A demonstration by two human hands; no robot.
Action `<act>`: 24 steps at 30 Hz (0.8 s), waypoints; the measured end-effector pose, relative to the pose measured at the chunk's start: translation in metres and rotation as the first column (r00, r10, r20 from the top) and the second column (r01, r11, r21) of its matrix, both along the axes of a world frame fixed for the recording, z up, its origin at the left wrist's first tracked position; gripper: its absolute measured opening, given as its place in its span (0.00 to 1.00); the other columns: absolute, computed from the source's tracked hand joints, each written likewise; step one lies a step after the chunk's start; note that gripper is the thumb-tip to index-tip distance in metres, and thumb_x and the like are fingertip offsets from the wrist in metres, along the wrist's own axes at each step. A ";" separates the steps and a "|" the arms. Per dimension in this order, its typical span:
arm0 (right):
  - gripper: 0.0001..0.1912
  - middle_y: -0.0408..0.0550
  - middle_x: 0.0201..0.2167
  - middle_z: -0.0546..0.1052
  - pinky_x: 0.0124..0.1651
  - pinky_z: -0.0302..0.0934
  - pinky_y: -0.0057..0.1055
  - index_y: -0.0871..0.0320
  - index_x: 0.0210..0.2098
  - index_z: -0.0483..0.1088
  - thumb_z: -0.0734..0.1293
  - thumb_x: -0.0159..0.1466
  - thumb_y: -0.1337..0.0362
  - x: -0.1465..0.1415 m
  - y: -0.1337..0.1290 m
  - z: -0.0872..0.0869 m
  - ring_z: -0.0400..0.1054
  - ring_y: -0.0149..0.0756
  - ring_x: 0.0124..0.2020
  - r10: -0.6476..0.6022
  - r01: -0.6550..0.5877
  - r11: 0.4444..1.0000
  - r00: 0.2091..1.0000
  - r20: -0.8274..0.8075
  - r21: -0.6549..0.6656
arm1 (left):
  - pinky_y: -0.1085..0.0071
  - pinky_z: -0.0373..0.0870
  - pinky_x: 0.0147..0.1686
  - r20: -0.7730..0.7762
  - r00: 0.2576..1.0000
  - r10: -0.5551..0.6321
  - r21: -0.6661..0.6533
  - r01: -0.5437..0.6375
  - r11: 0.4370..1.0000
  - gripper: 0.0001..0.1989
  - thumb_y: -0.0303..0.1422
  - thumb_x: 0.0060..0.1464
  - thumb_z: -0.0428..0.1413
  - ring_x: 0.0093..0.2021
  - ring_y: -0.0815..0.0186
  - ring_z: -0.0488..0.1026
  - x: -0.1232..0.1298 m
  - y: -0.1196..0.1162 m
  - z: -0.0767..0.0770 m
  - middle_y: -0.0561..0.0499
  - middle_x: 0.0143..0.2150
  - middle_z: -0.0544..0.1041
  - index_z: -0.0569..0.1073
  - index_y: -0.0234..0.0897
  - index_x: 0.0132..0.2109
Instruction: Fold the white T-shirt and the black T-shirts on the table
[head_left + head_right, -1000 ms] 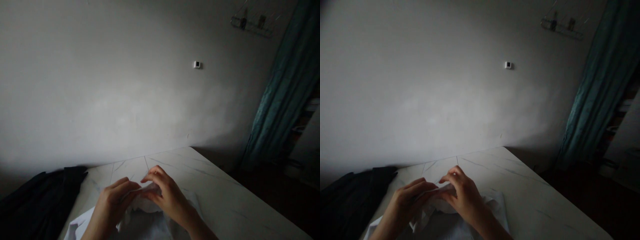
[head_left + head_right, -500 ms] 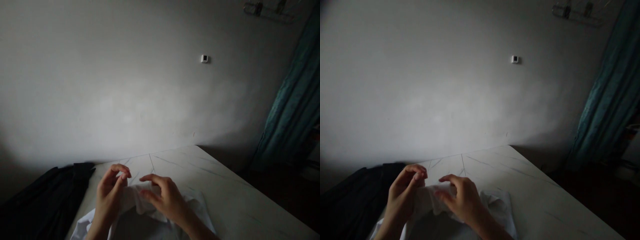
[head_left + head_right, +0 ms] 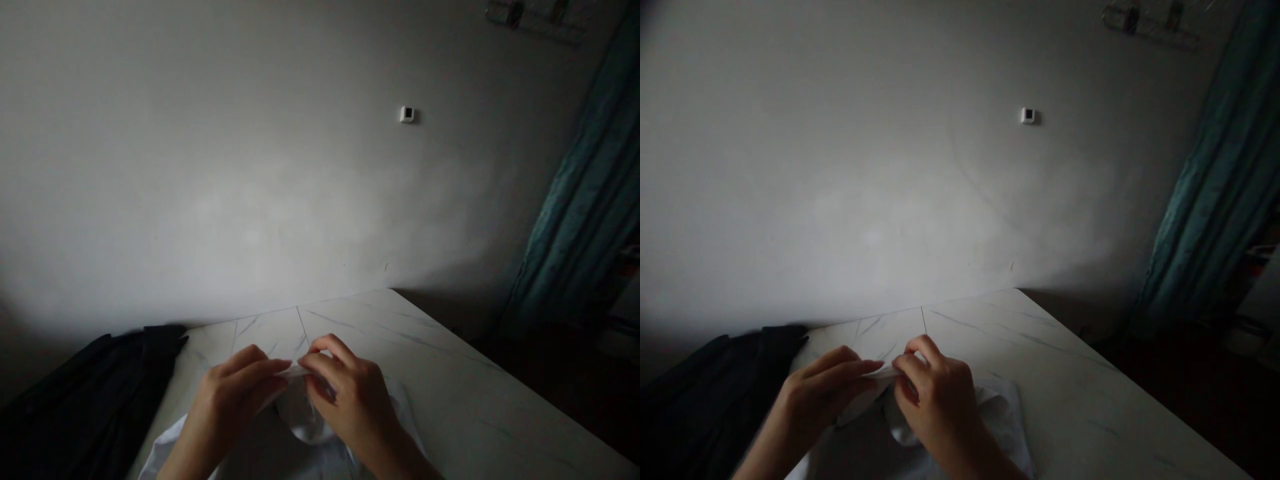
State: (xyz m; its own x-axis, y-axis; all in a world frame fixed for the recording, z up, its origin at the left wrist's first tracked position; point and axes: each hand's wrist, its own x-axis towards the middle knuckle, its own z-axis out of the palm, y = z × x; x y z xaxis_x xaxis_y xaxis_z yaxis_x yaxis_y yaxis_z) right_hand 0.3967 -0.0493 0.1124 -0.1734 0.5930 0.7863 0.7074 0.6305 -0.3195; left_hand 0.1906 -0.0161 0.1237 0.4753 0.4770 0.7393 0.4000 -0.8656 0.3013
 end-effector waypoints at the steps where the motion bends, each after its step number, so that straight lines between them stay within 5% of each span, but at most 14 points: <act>1: 0.12 0.43 0.32 0.76 0.29 0.60 0.25 0.55 0.36 0.74 0.63 0.58 0.75 0.001 -0.003 0.002 0.71 0.30 0.26 0.030 -0.030 1.000 0.999 0.013 0.008 | 0.83 0.70 0.27 -0.014 1.000 0.021 0.034 -0.021 0.999 0.08 0.31 0.60 0.57 0.27 0.74 0.74 0.001 -0.002 0.000 0.55 0.31 0.76 0.77 0.45 0.45; 6: 0.07 0.42 0.26 0.76 0.29 0.60 0.27 0.57 0.36 0.73 0.64 0.63 0.73 -0.005 -0.007 0.000 0.71 0.31 0.26 0.067 -0.074 0.993 0.994 0.083 0.096 | 0.83 0.71 0.30 -0.019 0.987 0.162 0.140 -0.157 0.978 0.05 0.30 0.62 0.53 0.29 0.74 0.76 0.005 -0.012 0.003 0.55 0.34 0.77 0.74 0.42 0.41; 13: 0.09 0.43 0.27 0.77 0.28 0.58 0.29 0.57 0.37 0.73 0.61 0.70 0.67 -0.009 -0.001 -0.006 0.71 0.32 0.26 0.050 -0.072 0.985 0.989 0.137 0.159 | 0.81 0.73 0.31 -0.035 0.992 0.118 -0.178 -0.123 0.976 0.08 0.31 0.61 0.50 0.30 0.72 0.77 0.009 -0.012 -0.001 0.55 0.34 0.78 0.73 0.42 0.41; 18: 0.06 0.43 0.30 0.78 0.32 0.61 0.25 0.57 0.38 0.76 0.67 0.67 0.62 -0.001 0.014 -0.011 0.72 0.30 0.30 0.205 -0.206 0.978 0.969 0.135 -0.007 | 0.81 0.70 0.26 -0.113 0.990 0.088 -0.312 -0.119 0.943 0.08 0.38 0.59 0.55 0.25 0.71 0.75 -0.002 -0.007 -0.004 0.57 0.27 0.79 0.78 0.44 0.39; 24: 0.18 0.45 0.34 0.76 0.35 0.64 0.24 0.58 0.38 0.77 0.78 0.51 0.57 0.055 0.058 0.001 0.71 0.30 0.32 0.256 -0.229 0.943 0.963 0.082 -0.242 | 0.78 0.73 0.32 -0.140 0.970 0.198 -0.212 -0.224 0.951 0.12 0.44 0.56 0.55 0.32 0.64 0.80 -0.056 0.030 0.007 0.53 0.32 0.83 0.80 0.46 0.34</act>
State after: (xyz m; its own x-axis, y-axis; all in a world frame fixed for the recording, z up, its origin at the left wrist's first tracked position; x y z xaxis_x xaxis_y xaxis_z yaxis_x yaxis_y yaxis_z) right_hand 0.4519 0.0082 0.1133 -0.4129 0.6832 0.6023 0.5814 0.7067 -0.4032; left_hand 0.1349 0.0135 0.1305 0.4215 0.7228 0.5475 0.6097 -0.6729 0.4189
